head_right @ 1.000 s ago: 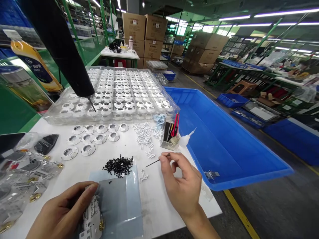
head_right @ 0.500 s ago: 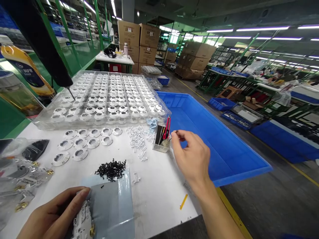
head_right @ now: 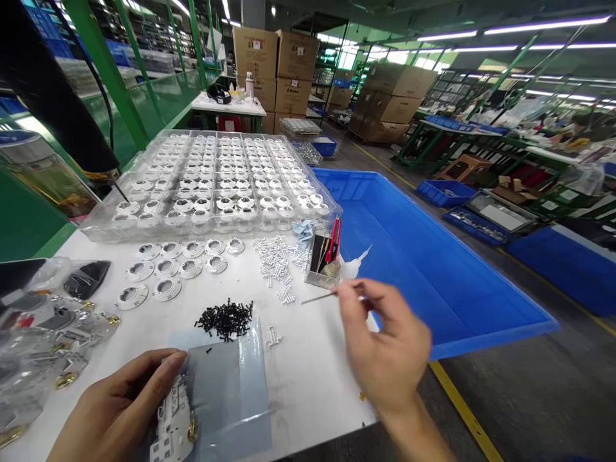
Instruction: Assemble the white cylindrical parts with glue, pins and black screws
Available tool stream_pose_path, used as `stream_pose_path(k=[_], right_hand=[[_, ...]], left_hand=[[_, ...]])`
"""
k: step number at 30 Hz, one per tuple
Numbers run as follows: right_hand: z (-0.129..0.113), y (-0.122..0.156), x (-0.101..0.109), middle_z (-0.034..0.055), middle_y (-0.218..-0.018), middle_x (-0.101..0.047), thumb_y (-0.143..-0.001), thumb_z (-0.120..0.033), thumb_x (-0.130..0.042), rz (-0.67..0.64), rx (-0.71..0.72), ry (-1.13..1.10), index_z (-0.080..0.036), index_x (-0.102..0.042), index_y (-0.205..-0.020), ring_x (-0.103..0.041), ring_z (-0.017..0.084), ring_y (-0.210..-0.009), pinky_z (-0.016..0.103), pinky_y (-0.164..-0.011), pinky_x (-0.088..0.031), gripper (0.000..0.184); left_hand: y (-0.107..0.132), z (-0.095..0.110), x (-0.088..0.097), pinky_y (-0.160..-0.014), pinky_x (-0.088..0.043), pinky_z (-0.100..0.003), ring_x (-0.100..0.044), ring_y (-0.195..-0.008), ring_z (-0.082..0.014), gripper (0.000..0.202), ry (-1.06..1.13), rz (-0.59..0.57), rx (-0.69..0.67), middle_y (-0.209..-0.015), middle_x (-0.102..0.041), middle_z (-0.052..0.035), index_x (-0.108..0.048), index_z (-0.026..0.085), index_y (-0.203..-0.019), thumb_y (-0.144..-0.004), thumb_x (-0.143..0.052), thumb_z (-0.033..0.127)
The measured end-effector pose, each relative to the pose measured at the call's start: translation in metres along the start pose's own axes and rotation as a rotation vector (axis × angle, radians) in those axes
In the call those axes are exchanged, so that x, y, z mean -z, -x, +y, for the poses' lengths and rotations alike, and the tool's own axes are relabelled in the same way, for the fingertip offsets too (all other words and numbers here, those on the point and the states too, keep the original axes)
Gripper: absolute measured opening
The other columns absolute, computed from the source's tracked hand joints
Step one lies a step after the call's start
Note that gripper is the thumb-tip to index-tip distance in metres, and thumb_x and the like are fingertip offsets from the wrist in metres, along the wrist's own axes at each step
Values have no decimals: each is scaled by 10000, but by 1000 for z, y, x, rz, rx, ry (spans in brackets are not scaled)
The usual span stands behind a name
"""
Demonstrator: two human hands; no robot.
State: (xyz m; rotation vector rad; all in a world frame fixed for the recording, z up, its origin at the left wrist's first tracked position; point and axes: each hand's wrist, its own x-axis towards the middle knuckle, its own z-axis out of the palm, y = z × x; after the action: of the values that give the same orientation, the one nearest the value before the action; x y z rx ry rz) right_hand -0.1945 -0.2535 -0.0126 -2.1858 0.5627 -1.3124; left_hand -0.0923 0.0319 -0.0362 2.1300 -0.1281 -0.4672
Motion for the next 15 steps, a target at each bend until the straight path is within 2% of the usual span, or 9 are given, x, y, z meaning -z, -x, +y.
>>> stream_pose_path(k=[4, 11, 15], right_hand=[[-3, 30, -10, 5, -851, -739, -975, -234, -722, -188, 46, -87, -226, -741, -952, -685, 176, -743, 300, -660, -530, 31], [-4, 39, -15, 4, -812, -702, -984, -183, -696, -241, 70, -127, -211, -711, -951, -610, 152, -675, 297, -600, -495, 47], [-4, 39, -17, 0, -807, -695, -982, -183, -703, -257, 59, -116, -211, -713, -940, -583, 141, -653, 292, -595, -484, 51]], left_hand=[[0, -2, 0, -552, -470, -235, -660, -684, -233, 492, -20, -15, 9, -608, -644, 26, -807, 266, -995, -871, -638, 711], [0, 0, 0, -558, -478, -227, -655, -688, -226, 481, -20, -10, 17, -620, -651, 25, -806, 273, -946, -859, -639, 715], [0, -1, 0, -561, -484, -233, -641, -670, -222, 505, -14, -17, 30, -636, -656, 24, -809, 268, -1012, -867, -634, 719]])
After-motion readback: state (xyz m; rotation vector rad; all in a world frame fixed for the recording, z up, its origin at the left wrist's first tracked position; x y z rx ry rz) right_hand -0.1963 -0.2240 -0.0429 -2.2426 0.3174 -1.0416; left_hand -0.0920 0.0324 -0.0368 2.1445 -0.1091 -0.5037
